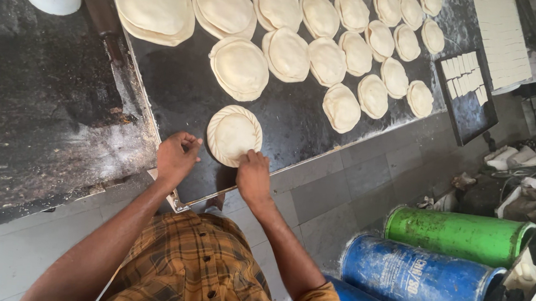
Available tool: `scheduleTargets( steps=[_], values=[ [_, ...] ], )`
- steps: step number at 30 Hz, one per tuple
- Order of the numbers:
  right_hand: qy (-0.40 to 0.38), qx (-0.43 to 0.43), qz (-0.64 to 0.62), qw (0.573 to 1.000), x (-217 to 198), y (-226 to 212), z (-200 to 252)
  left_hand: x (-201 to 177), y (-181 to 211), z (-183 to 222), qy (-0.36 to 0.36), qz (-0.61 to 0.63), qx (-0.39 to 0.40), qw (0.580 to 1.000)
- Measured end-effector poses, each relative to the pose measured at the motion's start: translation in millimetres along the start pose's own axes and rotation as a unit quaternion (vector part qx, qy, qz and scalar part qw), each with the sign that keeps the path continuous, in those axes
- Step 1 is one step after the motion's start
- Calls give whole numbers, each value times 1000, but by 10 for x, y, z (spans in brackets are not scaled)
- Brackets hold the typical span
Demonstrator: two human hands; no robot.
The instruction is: The person prepares and shapes pieces of dough on a table by hand, applying oil from a cup and pinching the edges to create a decorative pattern before placing them on a tray.
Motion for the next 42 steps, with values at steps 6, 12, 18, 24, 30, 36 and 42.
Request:
scheduleTargets(
  steps=[6,12,18,24,30,36,42],
  values=[
    [-3,79,-274,958,-44,350,2,-47,154,120,40,-78,22,996],
    [-44,-151,-104,982,-9,167,-66,639,772,500,29,-406,439,801],
    [-79,-161,-115,977,246,211,55,750,694,556,-44,-408,406,817],
    [-100,-178,-97,974,308,300,56,896,679,465,-81,-493,352,792],
    [-72,-186,-135,971,166,312,-35,919,783,407,-98,-503,316,798],
    [-85,-184,-178,963,15,499,-307,397,977,228,-62,-295,270,914],
    [-85,-163,-124,975,240,329,-516,-358,394,113,99,-96,-3,990]
  ],
)
Point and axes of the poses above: each hand's wrist, its own z-axis away from the middle knuckle, its own x-axis out of the palm, y = z × x, the point moved 8 cm from there along -z, towards the middle knuckle, and after that the axes turned 11 degrees about -x, right-handed, at the moved point
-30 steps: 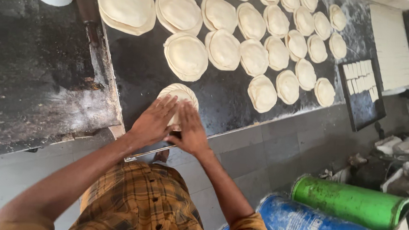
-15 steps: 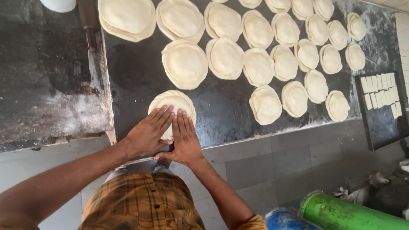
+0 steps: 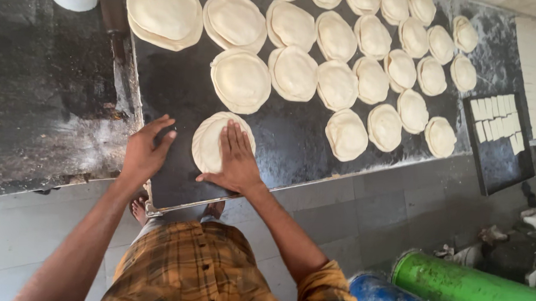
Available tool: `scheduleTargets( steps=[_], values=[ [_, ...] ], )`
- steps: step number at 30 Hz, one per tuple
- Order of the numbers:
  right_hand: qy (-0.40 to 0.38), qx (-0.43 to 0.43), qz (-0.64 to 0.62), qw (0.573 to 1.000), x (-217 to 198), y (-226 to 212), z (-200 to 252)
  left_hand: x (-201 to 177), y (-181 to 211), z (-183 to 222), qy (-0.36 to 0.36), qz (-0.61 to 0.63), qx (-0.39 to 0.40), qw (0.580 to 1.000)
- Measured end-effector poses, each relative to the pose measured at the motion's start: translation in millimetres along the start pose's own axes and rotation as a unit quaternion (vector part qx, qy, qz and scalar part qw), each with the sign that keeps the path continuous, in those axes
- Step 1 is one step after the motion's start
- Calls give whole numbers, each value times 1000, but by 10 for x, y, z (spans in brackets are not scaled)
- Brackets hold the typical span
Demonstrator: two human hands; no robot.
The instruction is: The person prepares and shapes pieces of dough on a table by hand, applying oil from a cup and pinching the edges to create a decorative pattern before placing them on a tray.
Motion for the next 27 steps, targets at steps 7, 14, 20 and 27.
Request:
scheduleTargets(
  steps=[7,14,20,27],
  values=[
    [-38,-3,-66,997,154,185,-152,181,27,-2,33,108,138,984],
    [14,-3,12,1000,185,-210,-191,675,-297,-260,-37,170,56,983],
    [-7,14,8,1000,185,-339,-305,822,-536,-566,-119,304,-26,945],
    [-29,7,2,1000,204,-418,-296,849,-547,-684,-164,284,-44,944]
  ],
)
Point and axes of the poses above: each hand's wrist, its own z-axis away from the middle knuckle, its own x-axis out of the palm, y = z × x, the point moved 8 cm from there along -z, towards the middle knuckle, and after that the axes turned 11 degrees about -x, right-handed, at the moved point
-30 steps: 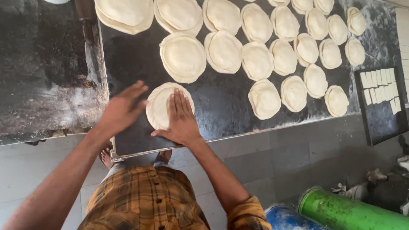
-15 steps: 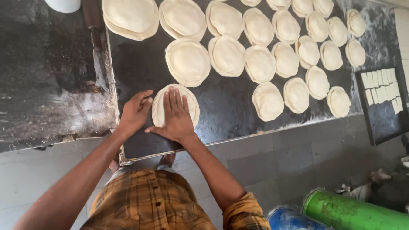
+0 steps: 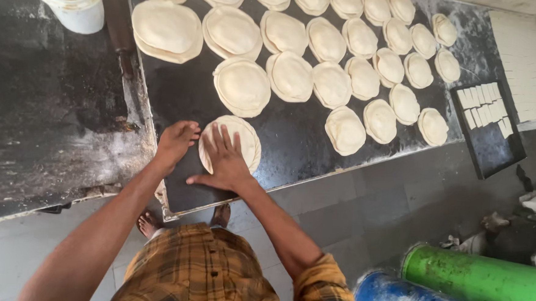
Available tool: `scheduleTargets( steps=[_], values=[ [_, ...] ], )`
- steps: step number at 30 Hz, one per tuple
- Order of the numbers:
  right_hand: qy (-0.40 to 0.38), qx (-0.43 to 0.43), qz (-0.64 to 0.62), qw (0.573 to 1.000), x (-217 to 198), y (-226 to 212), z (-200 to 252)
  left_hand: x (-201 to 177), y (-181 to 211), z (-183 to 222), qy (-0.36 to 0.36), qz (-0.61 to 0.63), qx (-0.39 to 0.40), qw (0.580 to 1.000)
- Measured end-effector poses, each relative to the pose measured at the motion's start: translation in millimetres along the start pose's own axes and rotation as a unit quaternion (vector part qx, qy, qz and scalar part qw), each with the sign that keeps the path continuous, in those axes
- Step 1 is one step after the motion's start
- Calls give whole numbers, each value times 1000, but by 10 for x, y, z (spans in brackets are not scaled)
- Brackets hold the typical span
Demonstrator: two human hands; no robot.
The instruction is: The person prepares and shapes pieces of dough on a table by hand, applying oil from a cup and pinching the edges to create a decorative pattern before placing them on a tray.
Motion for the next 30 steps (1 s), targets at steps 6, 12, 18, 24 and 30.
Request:
scheduleTargets(
  steps=[6,12,18,24,30],
  values=[
    [33,-23,56,998,-1,-251,242,12,73,35,53,-63,32,996],
    [53,-9,35,998,-111,19,677,244,110,232,20,38,103,994],
    [55,10,2,998,-113,270,839,238,83,198,42,31,76,996],
    [25,12,-14,1000,-272,469,834,264,142,291,83,-19,78,993],
    [39,-19,13,999,-488,578,638,228,217,280,131,-50,68,988]
  ],
)
Point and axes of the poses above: each hand's wrist, its own z-axis away from the middle knuckle, its own x-axis out of the palm, y = z × x, the point moved 8 cm from there along -z, towards the middle knuckle, and after that the axes turned 11 degrees about -x, right-handed, at the moved point
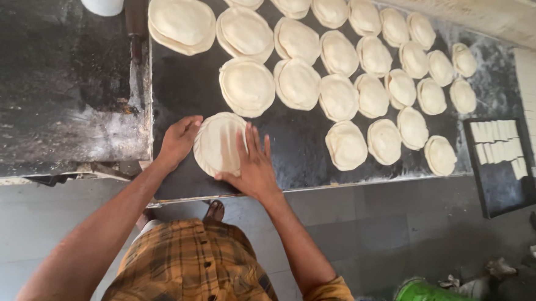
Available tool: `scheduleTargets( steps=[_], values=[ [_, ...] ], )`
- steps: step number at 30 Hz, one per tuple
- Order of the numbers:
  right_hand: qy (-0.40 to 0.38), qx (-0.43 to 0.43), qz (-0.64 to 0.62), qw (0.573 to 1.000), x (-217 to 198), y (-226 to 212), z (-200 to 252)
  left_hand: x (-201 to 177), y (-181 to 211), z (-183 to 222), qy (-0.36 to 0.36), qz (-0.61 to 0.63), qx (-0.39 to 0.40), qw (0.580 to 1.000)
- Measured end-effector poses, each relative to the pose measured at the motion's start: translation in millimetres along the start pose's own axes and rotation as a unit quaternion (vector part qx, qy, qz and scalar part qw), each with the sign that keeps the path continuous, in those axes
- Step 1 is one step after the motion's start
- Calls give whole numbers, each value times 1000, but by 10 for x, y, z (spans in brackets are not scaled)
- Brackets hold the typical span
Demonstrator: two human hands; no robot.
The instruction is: The person prepares and shapes pieces of dough on a table by hand, applying oil from a cup and pinching the edges to create a decorative pattern before placing them on a tray.
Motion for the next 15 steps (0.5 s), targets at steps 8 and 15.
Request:
scheduleTargets(
  steps=[8,15],
  values=[
    [21,-56,-14,998,136,50,-414,-71,167,60,48,-40,-6,998],
    [-33,-87,-45,995,408,-26,-605,-77,35,34,32,61,17,997]
  ],
)
Point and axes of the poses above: each hand's wrist, its own z-axis away from the middle knuckle, its own x-axis out of the palm, y = z × x, the point moved 8 cm from there along -z, towards the middle knuckle, and after that the axes turned 11 degrees about -x, right-handed, at the moved point
